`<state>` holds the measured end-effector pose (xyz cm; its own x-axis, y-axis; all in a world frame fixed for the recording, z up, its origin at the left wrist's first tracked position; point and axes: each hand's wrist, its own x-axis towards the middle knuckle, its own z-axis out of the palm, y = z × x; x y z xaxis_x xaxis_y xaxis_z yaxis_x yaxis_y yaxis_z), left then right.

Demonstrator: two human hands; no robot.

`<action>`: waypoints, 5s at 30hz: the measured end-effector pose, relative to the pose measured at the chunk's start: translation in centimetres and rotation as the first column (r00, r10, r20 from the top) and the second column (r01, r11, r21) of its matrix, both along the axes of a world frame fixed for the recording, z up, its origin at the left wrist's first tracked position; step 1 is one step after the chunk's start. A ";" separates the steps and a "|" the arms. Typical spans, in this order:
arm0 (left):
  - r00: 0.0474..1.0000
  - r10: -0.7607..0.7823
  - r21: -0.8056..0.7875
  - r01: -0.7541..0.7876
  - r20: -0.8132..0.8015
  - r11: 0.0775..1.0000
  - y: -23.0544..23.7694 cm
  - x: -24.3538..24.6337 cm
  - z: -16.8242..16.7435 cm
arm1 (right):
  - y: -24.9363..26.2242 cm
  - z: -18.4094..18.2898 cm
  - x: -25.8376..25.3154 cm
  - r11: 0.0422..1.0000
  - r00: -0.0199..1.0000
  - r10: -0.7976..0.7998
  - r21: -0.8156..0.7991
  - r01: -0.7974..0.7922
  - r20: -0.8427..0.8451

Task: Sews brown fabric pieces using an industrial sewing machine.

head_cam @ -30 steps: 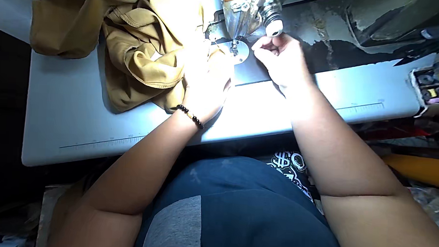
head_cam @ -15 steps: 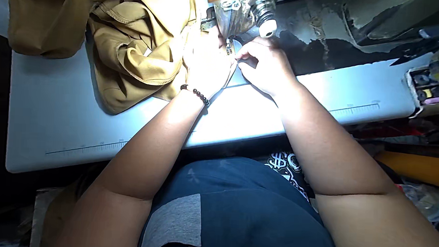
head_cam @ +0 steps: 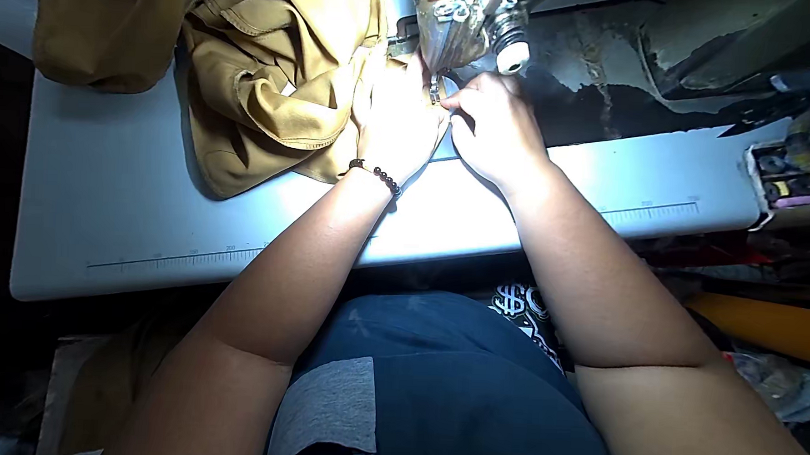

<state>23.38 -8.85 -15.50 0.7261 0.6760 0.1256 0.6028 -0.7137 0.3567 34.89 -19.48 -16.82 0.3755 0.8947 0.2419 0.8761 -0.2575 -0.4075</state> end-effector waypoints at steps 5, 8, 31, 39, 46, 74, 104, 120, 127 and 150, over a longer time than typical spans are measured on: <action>1.000 0.004 0.015 -0.004 -0.013 1.000 -0.2 -0.1 0.3 | 0.1 1.2 -1.6 0.983 0.993 -0.106 -0.143 0.113 0.055; 0.999 0.005 0.038 -0.003 -0.042 0.999 -0.1 0.2 0.3 | 0.4 1.3 -1.8 0.975 0.989 -0.130 -0.171 0.140 0.069; 0.986 -0.132 0.160 0.114 0.105 0.980 8.1 -31.7 7.4 | -1.0 4.7 -2.4 0.916 0.946 0.246 -0.369 -0.156 0.209; 0.970 -0.237 0.051 0.239 -0.055 0.970 4.5 -29.3 5.9 | -0.7 1.4 -2.6 0.963 0.966 0.228 -0.115 -0.242 -0.125; 0.974 -0.224 0.088 0.221 0.025 0.971 5.7 -26.2 4.8 | -2.9 4.1 -1.8 0.896 0.884 0.421 -0.056 -0.440 -0.203; 0.772 -0.263 0.033 0.344 -0.578 0.939 1.1 -19.0 9.0 | -6.2 0.4 -7.3 0.937 0.954 0.296 -0.209 -0.281 0.045; 0.777 -0.619 0.180 0.597 0.115 0.782 -1.2 -6.7 -1.9 | -5.7 1.0 -5.6 0.982 0.959 -0.142 0.088 0.168 -0.244; 0.790 -0.555 0.119 0.544 0.261 0.830 -3.2 -4.8 -2.8 | -5.8 0.8 -6.2 0.958 0.993 -0.036 0.280 0.066 -0.112; 0.808 -0.549 -0.095 0.576 0.213 0.812 -2.9 -8.2 -1.9 | -5.7 0.8 -5.8 0.966 0.977 0.014 0.256 0.042 -0.213; 0.811 -0.566 -0.036 0.576 0.146 0.816 2.4 -4.0 -0.6 | -0.2 2.8 -3.1 0.993 0.971 -0.066 -0.113 0.040 -0.232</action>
